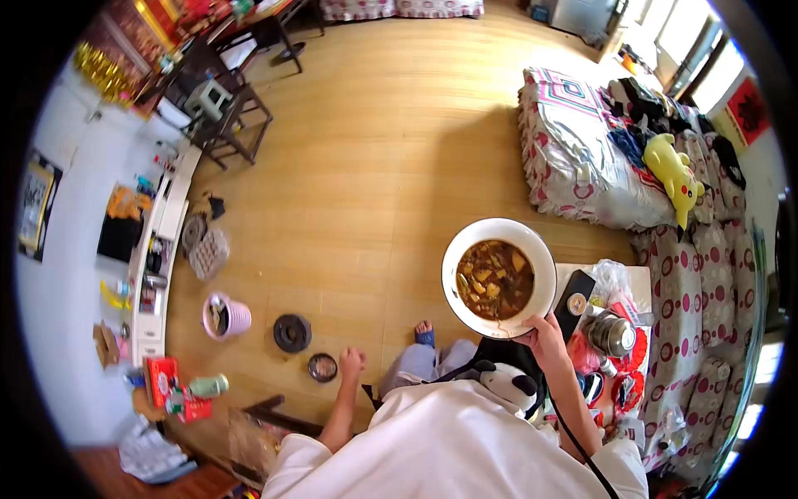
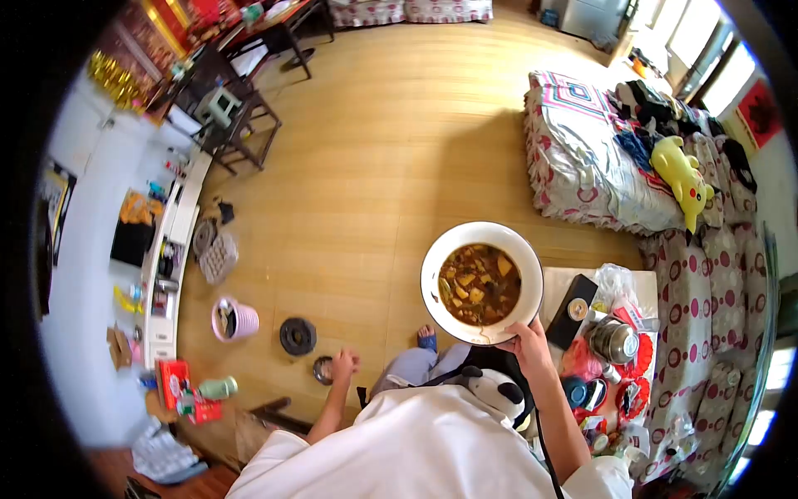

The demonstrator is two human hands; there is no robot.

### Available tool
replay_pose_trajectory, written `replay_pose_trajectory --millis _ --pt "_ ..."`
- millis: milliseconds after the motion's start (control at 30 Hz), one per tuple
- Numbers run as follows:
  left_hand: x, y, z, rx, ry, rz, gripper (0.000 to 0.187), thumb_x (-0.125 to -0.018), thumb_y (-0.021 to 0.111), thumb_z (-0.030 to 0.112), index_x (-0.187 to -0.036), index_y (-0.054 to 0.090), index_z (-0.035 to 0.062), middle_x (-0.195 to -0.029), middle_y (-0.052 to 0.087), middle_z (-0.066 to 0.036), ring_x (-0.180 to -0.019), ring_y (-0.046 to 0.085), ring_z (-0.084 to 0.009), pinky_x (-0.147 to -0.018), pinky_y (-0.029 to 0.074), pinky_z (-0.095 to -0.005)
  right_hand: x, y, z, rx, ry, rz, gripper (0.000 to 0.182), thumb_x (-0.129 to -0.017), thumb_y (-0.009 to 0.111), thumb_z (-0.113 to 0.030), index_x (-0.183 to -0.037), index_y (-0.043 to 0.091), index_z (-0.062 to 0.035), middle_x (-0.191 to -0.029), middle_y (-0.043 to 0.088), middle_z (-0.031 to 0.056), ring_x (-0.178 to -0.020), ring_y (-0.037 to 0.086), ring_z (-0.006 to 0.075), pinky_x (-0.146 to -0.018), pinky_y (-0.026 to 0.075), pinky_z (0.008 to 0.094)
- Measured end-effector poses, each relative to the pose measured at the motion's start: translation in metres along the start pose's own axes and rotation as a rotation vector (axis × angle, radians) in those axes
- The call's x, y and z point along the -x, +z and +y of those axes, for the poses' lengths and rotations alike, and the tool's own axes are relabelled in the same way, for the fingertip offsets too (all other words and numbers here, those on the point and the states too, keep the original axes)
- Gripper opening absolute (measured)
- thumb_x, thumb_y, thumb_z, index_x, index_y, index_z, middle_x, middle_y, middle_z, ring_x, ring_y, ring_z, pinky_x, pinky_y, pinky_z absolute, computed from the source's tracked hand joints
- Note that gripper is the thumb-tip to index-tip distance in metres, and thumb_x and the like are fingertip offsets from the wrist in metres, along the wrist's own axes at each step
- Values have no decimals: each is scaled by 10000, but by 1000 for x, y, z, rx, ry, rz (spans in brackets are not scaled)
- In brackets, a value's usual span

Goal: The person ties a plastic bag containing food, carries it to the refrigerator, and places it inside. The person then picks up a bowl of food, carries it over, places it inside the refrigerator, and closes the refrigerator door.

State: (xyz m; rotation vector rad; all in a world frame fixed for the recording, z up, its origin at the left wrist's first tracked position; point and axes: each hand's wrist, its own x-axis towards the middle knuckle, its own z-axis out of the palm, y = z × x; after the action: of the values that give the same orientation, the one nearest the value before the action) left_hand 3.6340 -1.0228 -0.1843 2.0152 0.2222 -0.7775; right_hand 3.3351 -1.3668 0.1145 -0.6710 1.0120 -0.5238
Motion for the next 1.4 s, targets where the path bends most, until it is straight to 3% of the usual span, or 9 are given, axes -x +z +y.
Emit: replay_pose_trajectory --millis 200,400,733,800,1000,1133,1167,1267,1400 --pt "-37 189 359 7 324 -558 450 -1023 386 411 -1094 595 18 -875 683 -88 -794 672 -170 -575 524 -305 -129 24 -104 -87 -57 41 476 -823 489 37 -1283 406 -47 -1098 632 138 -903 698 259 -747 621 393" --pt "-22 345 588 25 527 -831 538 -1019 373 478 -1216 547 9 -1023 666 -94 -898 644 -150 -607 525 -287 -286 29 -222 -102 -61 28 491 -819 496 41 -1294 413 -52 -1112 631 141 -914 694 260 -749 619 391" --pt "-143 566 808 72 606 -777 528 -1044 339 435 -1250 563 5 -1057 666 -65 -861 601 -82 -517 447 -213 -552 44 -432 -38 -20 36 490 -823 502 23 -1298 420 -66 -1090 641 129 -866 703 253 -730 614 390" --pt "-176 600 853 49 495 -827 533 -1046 339 429 -1243 566 -12 -1042 672 -87 -908 606 -114 -668 497 -238 -604 52 -465 -45 -23 9 498 -816 497 31 -1297 412 -66 -1090 640 134 -865 704 255 -735 615 405" --pt "-294 723 991 -23 646 -848 539 -1044 344 435 -1196 597 -16 -1011 678 -80 -906 617 -140 -773 498 -273 -753 95 -574 -63 -66 102 523 -819 509 29 -1321 387 -52 -1116 623 134 -905 694 253 -737 620 400" --pt "-346 794 1099 -44 522 -928 544 -1047 323 433 -1150 617 -13 -1033 675 -89 -936 619 -161 -805 489 -288 -848 118 -646 -128 -82 126 519 -819 516 35 -1319 401 -47 -1102 624 126 -901 689 242 -741 621 389" --pt "-363 818 1117 -34 627 -920 533 -1046 324 431 -1146 615 -3 -1018 675 -71 -893 620 -129 -660 504 -261 -873 118 -661 -160 -69 118 517 -819 529 36 -1315 407 -47 -1091 626 121 -887 689 232 -743 619 386" --pt "-402 881 1181 -19 596 -956 524 -1044 328 433 -1138 616 6 -1004 674 -62 -869 613 -99 -561 487 -239 -948 118 -708 -172 -59 162 510 -824 546 39 -1310 417 -53 -1082 628 116 -877 690 219 -740 611 373" --pt "-450 976 1273 -69 648 -932 528 -1040 332 444 -1135 613 7 -1021 669 -61 -812 614 -105 -562 492 -242 -1062 119 -795 -225 -84 154 511 -828 539 43 -1314 415 -59 -1079 627 117 -863 689 222 -743 608 368"
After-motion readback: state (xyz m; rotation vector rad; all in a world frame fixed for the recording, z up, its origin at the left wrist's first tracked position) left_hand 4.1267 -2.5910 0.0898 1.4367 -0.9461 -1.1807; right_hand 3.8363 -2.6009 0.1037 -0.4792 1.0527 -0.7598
